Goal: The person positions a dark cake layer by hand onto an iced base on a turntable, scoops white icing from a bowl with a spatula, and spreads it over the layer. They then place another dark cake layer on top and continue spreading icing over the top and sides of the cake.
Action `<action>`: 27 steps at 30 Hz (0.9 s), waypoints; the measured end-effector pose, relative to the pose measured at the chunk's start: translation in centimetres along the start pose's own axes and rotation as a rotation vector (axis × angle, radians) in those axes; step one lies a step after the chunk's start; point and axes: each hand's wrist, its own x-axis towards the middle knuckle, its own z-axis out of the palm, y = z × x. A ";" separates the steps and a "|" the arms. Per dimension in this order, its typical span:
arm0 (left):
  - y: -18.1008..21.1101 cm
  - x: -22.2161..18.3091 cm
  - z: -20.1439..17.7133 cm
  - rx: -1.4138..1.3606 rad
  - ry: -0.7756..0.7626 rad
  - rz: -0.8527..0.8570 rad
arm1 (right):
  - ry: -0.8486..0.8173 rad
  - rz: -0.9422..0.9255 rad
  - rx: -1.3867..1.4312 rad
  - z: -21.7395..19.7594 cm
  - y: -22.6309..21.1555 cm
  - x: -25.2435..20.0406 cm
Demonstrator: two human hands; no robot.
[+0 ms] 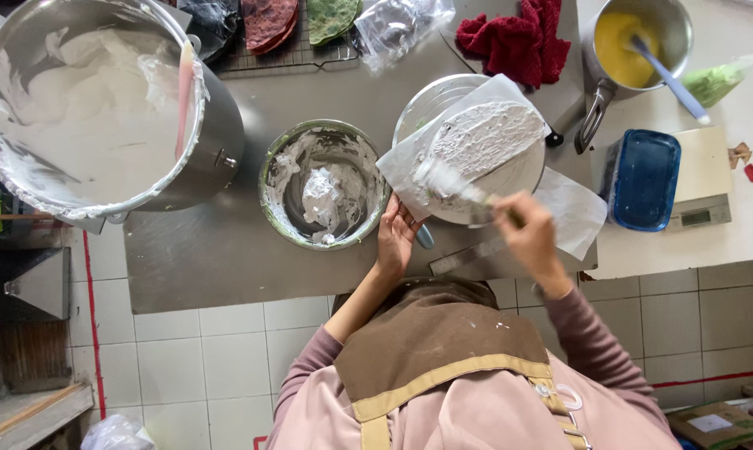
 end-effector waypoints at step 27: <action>-3.6 1.2 -4.2 0.206 0.228 -0.143 | -0.315 -0.228 -0.141 -1.8 -12.2 10.1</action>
